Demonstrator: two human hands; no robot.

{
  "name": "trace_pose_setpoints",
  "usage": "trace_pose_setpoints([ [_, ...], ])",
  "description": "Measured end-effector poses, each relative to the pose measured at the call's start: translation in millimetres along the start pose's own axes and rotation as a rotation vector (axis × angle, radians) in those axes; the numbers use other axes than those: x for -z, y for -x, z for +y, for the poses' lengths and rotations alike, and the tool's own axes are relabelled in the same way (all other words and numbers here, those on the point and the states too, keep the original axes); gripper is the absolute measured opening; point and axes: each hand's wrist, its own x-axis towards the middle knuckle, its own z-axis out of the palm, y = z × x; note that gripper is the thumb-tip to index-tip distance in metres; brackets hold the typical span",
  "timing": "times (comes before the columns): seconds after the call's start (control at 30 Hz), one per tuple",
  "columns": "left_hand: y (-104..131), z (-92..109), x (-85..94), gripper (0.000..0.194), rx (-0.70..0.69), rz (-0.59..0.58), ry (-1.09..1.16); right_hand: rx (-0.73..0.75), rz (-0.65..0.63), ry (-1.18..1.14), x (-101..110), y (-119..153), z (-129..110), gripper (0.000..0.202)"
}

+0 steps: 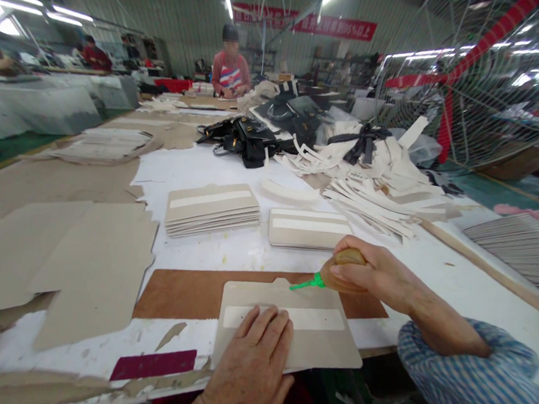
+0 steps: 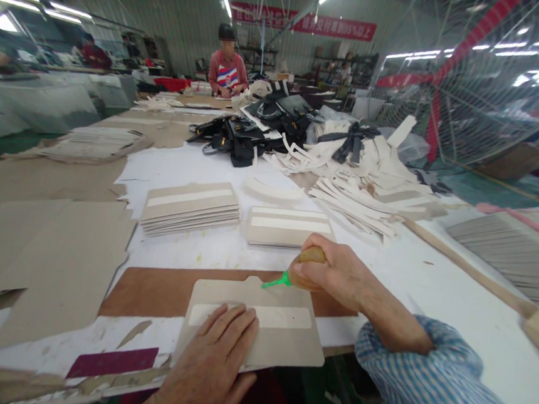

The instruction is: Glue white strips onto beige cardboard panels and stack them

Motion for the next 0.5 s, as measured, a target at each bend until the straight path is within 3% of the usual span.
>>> trace_pose_setpoints([
  [0.3, 2.7, -0.2, 1.0, 0.062, -0.006, 0.008, -0.008, 0.047, -0.049, -0.223, -24.8, -7.6, 3.6, 0.029],
  [0.43, 2.0, -0.8, 0.6, 0.062, -0.02, 0.015, -0.016, -0.089, 0.037, -0.71, -27.9, -3.9, 21.9, 0.051],
  [0.5, 1.8, -1.2, 0.0, 0.062, -0.025, 0.021, -0.019, -0.15, 0.126, -0.906, -22.4, 0.1, 37.9, 0.048],
])
